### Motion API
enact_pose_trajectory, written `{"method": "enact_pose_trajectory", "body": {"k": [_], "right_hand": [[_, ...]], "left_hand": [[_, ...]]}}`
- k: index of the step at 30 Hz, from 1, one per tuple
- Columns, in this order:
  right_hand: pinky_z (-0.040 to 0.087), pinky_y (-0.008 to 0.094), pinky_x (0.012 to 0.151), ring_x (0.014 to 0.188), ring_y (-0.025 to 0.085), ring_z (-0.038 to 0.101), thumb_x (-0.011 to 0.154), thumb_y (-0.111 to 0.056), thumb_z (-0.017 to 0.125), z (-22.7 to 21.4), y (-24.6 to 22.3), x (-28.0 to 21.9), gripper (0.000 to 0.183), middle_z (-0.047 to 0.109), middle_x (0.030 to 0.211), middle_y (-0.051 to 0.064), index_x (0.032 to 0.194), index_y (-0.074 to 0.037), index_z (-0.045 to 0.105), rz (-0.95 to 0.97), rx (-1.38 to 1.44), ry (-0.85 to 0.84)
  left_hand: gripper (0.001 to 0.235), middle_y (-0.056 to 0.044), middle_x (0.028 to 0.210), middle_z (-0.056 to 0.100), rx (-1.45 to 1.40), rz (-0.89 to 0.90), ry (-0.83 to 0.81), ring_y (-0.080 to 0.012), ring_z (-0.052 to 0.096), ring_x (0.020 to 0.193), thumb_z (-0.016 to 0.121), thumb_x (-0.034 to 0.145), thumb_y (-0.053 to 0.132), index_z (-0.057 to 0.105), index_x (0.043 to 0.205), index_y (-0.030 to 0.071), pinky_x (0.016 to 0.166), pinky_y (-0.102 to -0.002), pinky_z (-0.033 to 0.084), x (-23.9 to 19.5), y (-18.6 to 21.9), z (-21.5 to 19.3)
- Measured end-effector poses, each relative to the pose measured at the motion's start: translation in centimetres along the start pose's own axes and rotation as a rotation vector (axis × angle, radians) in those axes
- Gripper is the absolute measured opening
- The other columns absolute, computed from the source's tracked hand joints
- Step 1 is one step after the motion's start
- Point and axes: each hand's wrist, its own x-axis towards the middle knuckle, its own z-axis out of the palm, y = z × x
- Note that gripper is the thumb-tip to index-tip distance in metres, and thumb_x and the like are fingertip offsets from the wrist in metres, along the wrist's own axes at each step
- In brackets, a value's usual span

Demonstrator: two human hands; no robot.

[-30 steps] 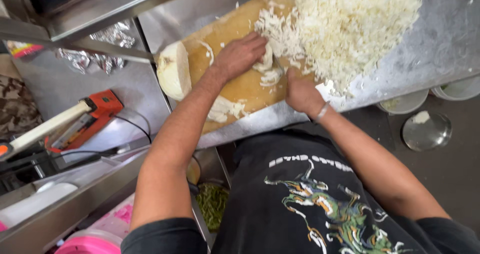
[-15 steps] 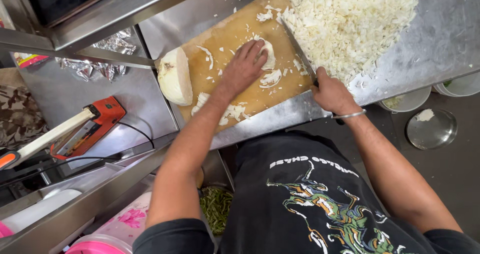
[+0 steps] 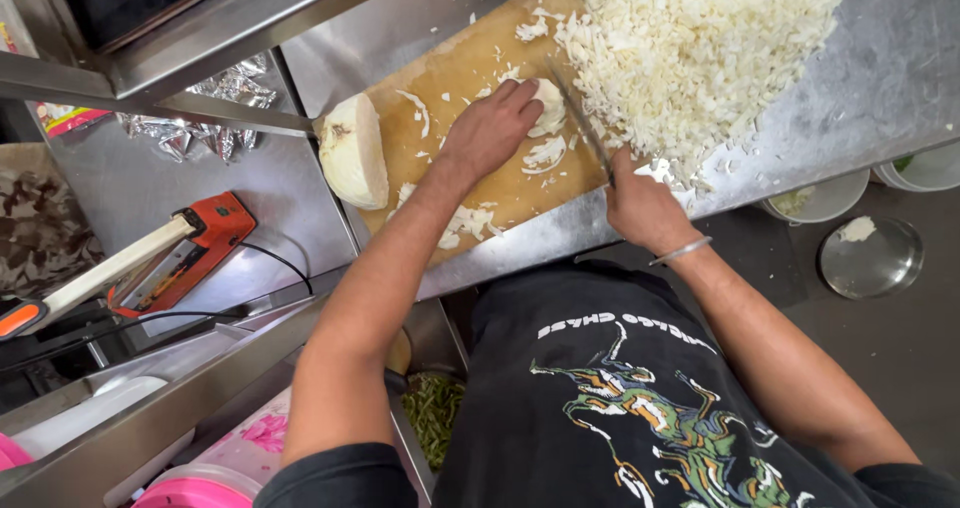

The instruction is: The person slices a large white cabbage into thin strips and then dices it into small pieces on a wooden cutting board. They repeatedly gather the chopped pieces and push them to the side to clear space for continued chopping.

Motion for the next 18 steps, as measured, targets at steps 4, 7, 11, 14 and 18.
{"method": "enact_pose_trajectory", "body": {"k": [4, 7, 11, 14, 18], "right_hand": [[0.052, 0.062, 0.073, 0.08, 0.053, 0.067, 0.092, -0.005, 0.055, -1.1, -1.2, 0.5, 0.029, 0.065, 0.086, 0.034, 0.118, 0.004, 0.045, -0.094, -0.01, 0.01], [0.052, 0.061, 0.073, 0.078, 0.054, 0.066, 0.096, -0.011, 0.056, -1.3, -2.0, 0.1, 0.03, 0.067, 0.081, 0.033, 0.116, 0.006, 0.043, -0.176, -0.01, 0.047], [0.052, 0.062, 0.07, 0.076, 0.054, 0.067, 0.091, -0.007, 0.056, -1.2, -3.0, 0.4, 0.041, 0.067, 0.081, 0.034, 0.125, 0.007, 0.039, -0.084, -0.028, -0.009], [0.053, 0.061, 0.072, 0.077, 0.053, 0.067, 0.088, -0.004, 0.056, -0.7, -3.2, 0.6, 0.042, 0.067, 0.08, 0.035, 0.125, 0.006, 0.039, -0.043, -0.049, -0.035], [0.052, 0.062, 0.069, 0.075, 0.055, 0.065, 0.088, -0.006, 0.057, -0.3, -2.7, 0.7, 0.035, 0.067, 0.079, 0.034, 0.117, 0.006, 0.041, -0.131, 0.085, 0.041]], "left_hand": [[0.011, -0.007, 0.12, 0.063, -0.015, 0.1, -0.117, -0.0243, 0.064, 0.111, 0.063, 0.091, 0.013, 0.071, 0.088, 0.006, 0.087, -0.039, 0.059, 1.8, -1.4, -1.5], [0.01, -0.01, 0.121, 0.063, -0.041, 0.174, -0.021, -0.0259, 0.064, 0.105, 0.063, 0.085, 0.012, 0.071, 0.086, 0.006, 0.08, -0.039, 0.058, 2.3, -1.7, -1.4], [0.009, -0.009, 0.117, 0.063, 0.034, 0.204, -0.015, -0.0251, 0.064, 0.107, 0.063, 0.083, 0.01, 0.071, 0.086, 0.006, 0.083, -0.037, 0.059, 2.6, -1.9, -1.1], [0.008, -0.008, 0.114, 0.064, 0.028, 0.187, -0.072, -0.0247, 0.065, 0.108, 0.064, 0.084, 0.009, 0.07, 0.084, 0.005, 0.081, -0.037, 0.059, 2.5, -1.9, -1.1], [0.008, -0.009, 0.114, 0.063, 0.018, 0.182, -0.025, -0.0243, 0.064, 0.107, 0.064, 0.085, 0.01, 0.071, 0.084, 0.006, 0.081, -0.036, 0.059, 2.2, -1.9, -0.8]]}}
